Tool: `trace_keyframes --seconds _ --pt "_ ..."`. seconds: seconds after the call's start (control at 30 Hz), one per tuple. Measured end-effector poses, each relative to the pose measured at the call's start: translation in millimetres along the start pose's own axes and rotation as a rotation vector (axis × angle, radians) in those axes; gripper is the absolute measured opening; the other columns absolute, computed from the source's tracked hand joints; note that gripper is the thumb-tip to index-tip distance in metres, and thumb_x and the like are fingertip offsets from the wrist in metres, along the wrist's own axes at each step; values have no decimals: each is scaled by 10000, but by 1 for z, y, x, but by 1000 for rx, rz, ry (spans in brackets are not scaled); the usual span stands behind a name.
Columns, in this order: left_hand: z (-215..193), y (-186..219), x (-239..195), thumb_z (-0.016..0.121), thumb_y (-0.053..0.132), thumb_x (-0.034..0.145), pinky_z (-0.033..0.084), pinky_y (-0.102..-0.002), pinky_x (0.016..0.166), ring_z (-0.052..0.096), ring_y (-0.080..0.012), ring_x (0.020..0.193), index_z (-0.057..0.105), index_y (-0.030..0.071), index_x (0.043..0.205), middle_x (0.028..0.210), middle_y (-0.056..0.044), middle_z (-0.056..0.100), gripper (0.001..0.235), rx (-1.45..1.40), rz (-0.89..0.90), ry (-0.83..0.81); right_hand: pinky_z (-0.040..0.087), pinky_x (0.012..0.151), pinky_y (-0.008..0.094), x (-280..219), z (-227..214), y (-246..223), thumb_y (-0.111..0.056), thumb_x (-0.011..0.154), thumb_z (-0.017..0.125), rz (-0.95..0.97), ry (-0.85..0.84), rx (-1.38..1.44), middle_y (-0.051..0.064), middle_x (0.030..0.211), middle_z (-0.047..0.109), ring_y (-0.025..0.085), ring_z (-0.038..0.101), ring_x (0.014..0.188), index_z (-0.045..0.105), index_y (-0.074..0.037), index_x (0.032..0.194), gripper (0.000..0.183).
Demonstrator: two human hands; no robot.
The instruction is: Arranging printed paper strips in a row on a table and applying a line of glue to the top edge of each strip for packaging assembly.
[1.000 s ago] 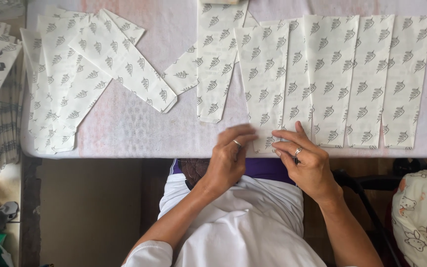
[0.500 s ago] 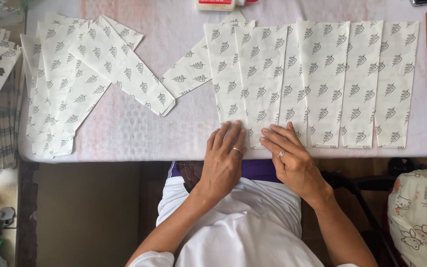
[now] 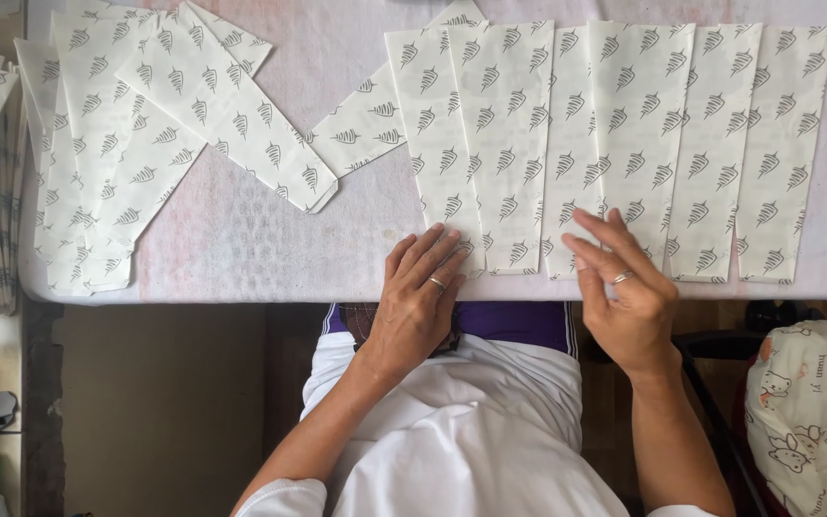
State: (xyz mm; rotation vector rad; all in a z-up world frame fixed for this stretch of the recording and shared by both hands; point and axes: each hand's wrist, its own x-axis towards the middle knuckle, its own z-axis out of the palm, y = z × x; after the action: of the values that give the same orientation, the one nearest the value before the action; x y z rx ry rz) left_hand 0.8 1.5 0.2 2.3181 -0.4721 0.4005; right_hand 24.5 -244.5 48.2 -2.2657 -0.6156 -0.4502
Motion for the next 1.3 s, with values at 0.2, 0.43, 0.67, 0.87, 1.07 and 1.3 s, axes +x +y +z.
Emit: trace_keyframes --seconds 0.2,0.43,0.67,0.87,1.07,1.3 --pt "-5 2 0 695 31 934 409 -523 1130 587 -373 1329 724 -1 1190 1288 -176 706 260 -17 4 -10 439 1152 513 -9 44 -8 10 952 685 -145 -32 -23 155 1271 725 317 691 1188 761 0 1123 186" --pt "-12 3 -2 710 57 931 401 -529 1153 585 -359 1336 721 3 1194 1293 -172 706 268 -39 0 -25 453 1139 523 -14 41 -17 7 944 699 -175 -59 -83 168 1239 730 327 702 1162 753 22 1101 166" --pt "-20 -1 -7 783 51 870 408 -549 1157 578 -381 1338 742 -5 1136 1272 -173 718 275 -105 24 30 440 1144 530 -3 53 -32 -28 928 724 -201 -28 -9 187 1296 692 350 676 1203 742 41 1082 170" --pt "-27 -6 -6 823 67 842 465 -523 1129 662 -339 1234 770 -7 1050 1141 -149 768 227 -104 51 35 463 1123 533 0 74 -32 -77 913 751 -259 -49 41 181 1257 707 331 705 1142 732 48 1045 183" --pt "-28 -13 -9 852 50 813 548 -512 1053 723 -335 1133 792 -5 934 1033 -147 795 146 -140 93 86 490 1089 555 2 74 -33 -50 905 759 -290 -37 38 179 1187 731 319 737 1056 732 52 923 107" --pt "-20 -5 -7 825 13 816 544 -499 1036 744 -327 1074 784 -5 880 956 -130 798 78 -197 -42 162 433 1136 566 3 77 -34 -42 902 767 -220 -39 17 141 1137 738 290 737 1018 718 23 869 87"
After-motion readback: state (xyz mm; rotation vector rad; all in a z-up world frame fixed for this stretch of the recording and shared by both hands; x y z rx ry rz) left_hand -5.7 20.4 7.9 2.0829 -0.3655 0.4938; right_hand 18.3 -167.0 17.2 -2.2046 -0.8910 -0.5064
